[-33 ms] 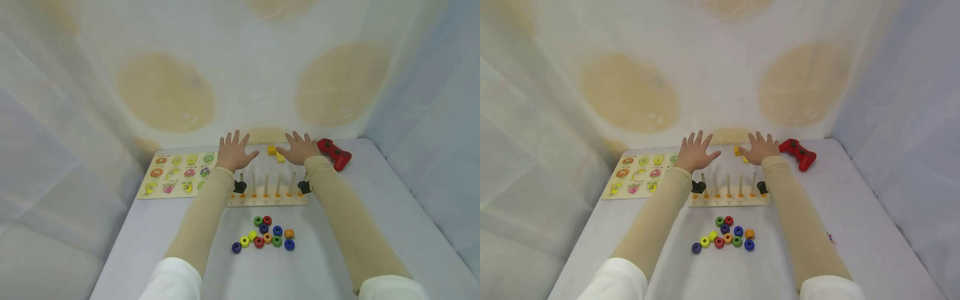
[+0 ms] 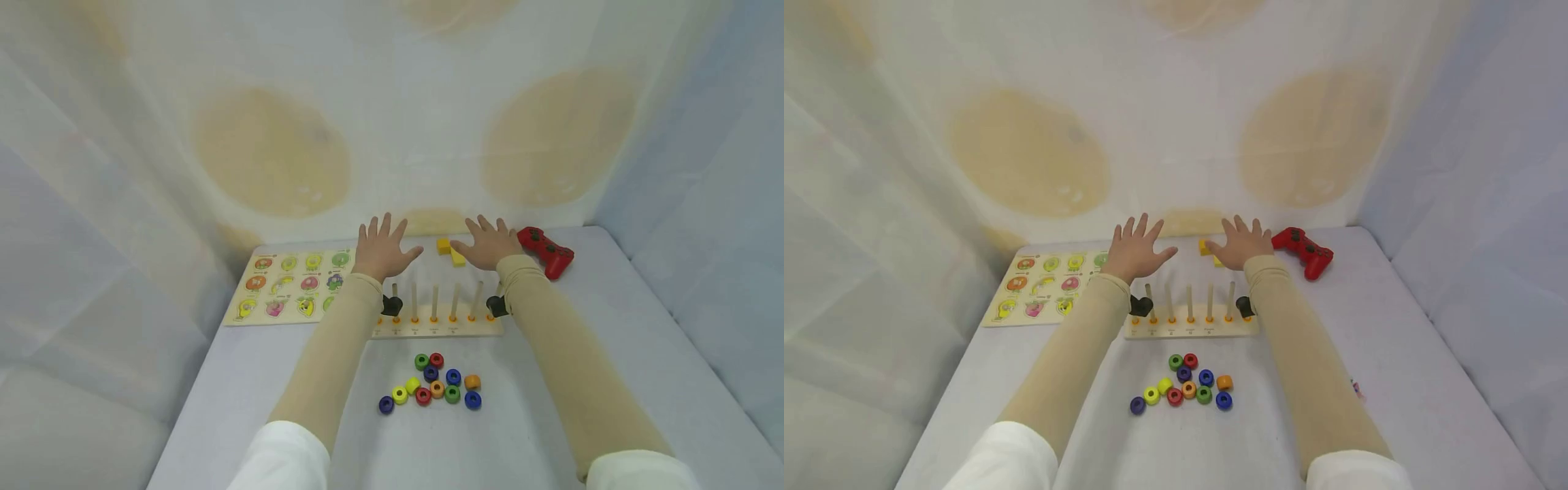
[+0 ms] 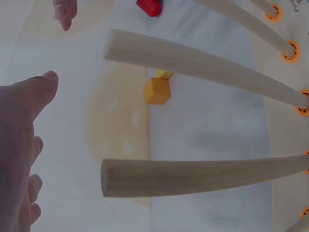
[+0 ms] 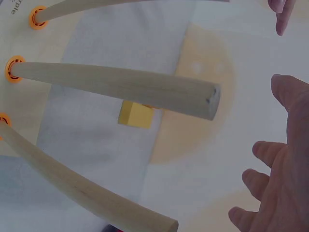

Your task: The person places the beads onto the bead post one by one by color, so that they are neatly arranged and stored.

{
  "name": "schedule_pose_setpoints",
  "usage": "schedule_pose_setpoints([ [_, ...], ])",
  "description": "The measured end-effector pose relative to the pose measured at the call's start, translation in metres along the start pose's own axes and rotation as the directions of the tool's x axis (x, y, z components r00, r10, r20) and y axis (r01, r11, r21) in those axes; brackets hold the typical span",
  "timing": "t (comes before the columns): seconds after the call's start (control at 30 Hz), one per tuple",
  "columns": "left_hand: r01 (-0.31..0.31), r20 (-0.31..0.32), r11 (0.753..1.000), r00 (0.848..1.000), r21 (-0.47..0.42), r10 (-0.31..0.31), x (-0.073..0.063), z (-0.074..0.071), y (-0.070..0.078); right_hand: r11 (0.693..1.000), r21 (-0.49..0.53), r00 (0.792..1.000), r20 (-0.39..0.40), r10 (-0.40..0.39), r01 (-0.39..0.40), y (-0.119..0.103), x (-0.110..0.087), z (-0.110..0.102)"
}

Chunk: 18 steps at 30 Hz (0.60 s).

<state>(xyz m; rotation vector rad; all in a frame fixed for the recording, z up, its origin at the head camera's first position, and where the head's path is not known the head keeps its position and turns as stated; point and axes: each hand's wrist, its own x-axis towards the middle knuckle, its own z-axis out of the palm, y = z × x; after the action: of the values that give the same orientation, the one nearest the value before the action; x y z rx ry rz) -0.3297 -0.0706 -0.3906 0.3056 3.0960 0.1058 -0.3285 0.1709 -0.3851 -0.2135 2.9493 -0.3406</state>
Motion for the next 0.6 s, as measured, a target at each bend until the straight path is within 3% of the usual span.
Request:
schedule_pose_setpoints([
  [0.27, 0.011, -0.007, 1.000, 1.000, -0.004, -0.011, 0.006, -0.001, -0.010, 0.999, 0.043, 0.999, -0.031, -0.008, 0.009, 0.000, -0.003, -0.008],
  [0.43, 0.019, 0.022, 0.997, 1.000, -0.072, -0.017, 0.004, 0.000, -0.030, 0.991, 0.080, 0.984, -0.153, -0.097, 0.110, -0.007, -0.014, -0.002],
  [0.53, 0.040, 0.041, 0.980, 0.999, -0.196, -0.033, -0.008, 0.009, -0.048, 0.968, 0.107, 0.942, -0.276, -0.191, 0.228, -0.018, -0.033, 0.014],
  [0.6, 0.073, 0.044, 0.947, 0.997, -0.313, -0.062, -0.021, 0.019, -0.058, 0.932, 0.122, 0.880, -0.388, -0.273, 0.343, -0.024, -0.053, 0.031],
])
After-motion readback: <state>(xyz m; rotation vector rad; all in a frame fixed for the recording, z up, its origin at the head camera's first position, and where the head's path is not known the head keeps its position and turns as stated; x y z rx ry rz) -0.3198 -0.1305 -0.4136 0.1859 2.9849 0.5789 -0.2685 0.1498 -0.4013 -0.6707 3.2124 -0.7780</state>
